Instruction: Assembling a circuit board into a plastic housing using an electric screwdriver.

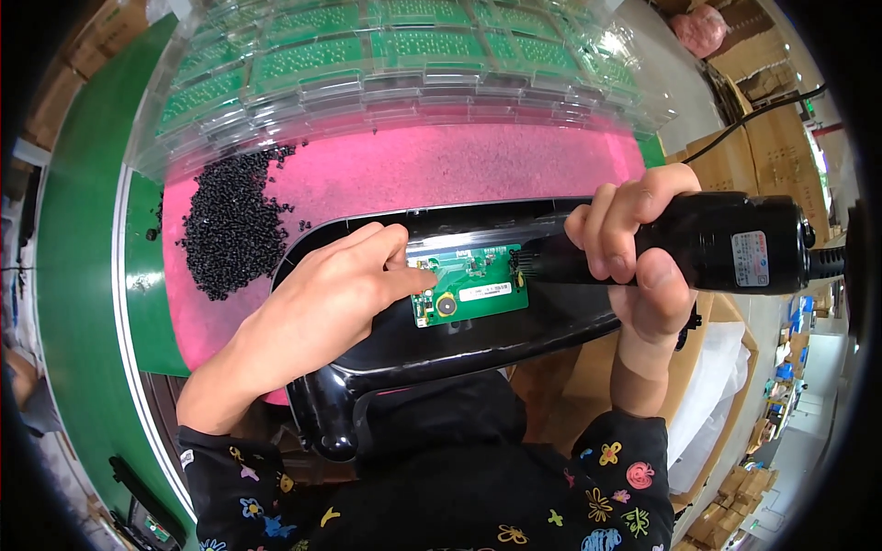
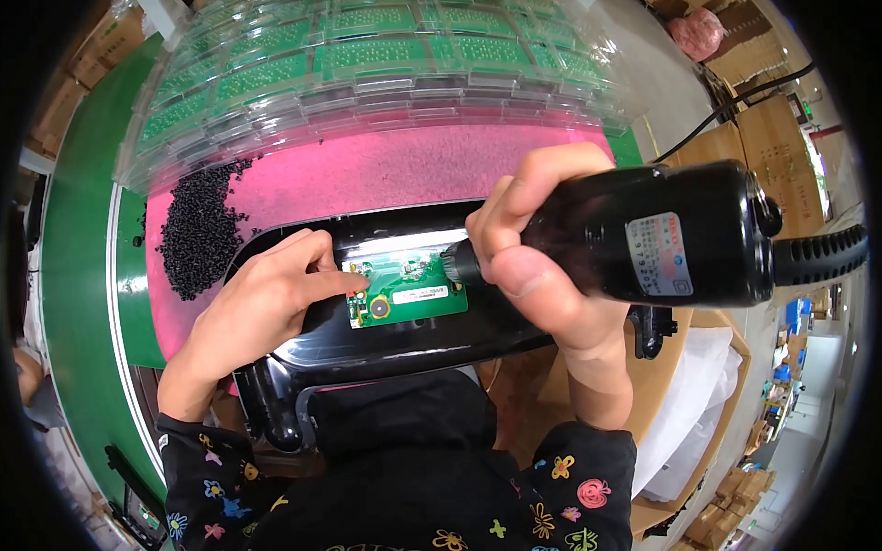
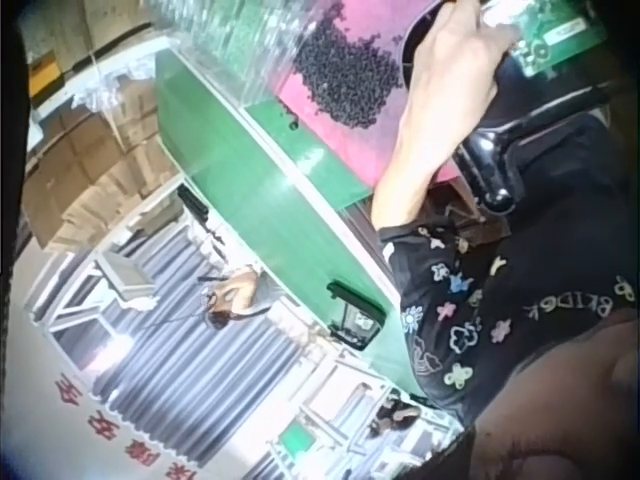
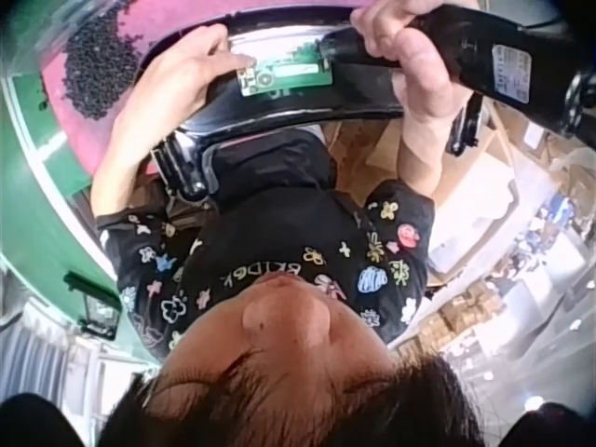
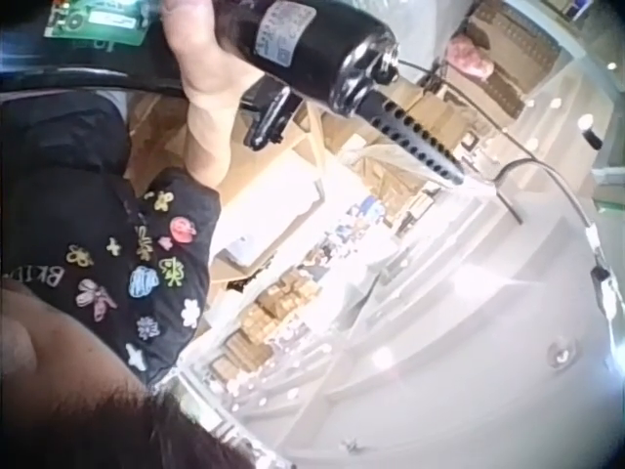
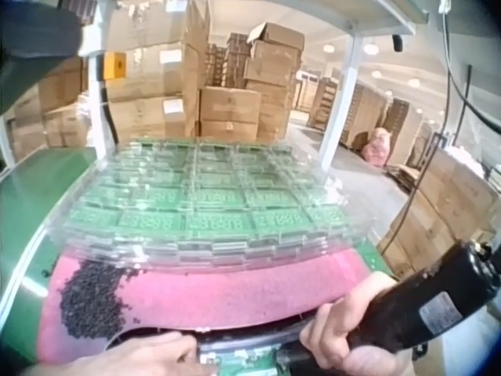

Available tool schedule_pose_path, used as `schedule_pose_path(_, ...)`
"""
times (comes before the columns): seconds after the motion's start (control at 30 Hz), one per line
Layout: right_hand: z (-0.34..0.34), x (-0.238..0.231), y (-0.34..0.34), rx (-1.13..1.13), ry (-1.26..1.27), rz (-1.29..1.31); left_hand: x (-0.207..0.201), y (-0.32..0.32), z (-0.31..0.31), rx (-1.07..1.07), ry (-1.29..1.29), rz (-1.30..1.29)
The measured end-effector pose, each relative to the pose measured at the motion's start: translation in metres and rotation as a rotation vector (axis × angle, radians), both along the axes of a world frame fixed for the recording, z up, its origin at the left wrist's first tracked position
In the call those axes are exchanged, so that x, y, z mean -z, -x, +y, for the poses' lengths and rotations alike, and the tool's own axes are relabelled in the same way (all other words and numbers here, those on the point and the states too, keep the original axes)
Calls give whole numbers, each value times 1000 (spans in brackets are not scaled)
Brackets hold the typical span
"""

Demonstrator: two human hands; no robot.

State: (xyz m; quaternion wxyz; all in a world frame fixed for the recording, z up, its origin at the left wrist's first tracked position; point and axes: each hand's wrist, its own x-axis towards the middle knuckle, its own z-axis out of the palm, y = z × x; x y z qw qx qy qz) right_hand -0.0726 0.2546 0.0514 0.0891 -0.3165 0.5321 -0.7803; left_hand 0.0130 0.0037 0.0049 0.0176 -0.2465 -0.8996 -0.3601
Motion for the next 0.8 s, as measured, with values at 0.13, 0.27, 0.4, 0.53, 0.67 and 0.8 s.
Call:
schedule_pose_path(0.13, -3, -3, -1, -100, -14, -50, -5, 0, 2, 3, 44, -9)
schedule_pose_path(0.27, -10, -3, -2, -7, -207, -2, -7, -1, 3, -12, 90, -34)
schedule_pose_path(0.4, -10, 1, 3, -34, -177, -3, -6, -2, 2, -1, 116, -30)
schedule_pose_path(0.53, -10, 2, -5, 64, -199, 81, -8, -1, 2, 28, 144, 1)
schedule_pose_path(0.67, -15, -8, -14, 25, -120, 66, -3, -2, 2, -22, 50, 55)
schedule_pose_path(0.8, -18, -20, -27, -94, 239, 104, 1, 6, -1, -48, -115, 200)
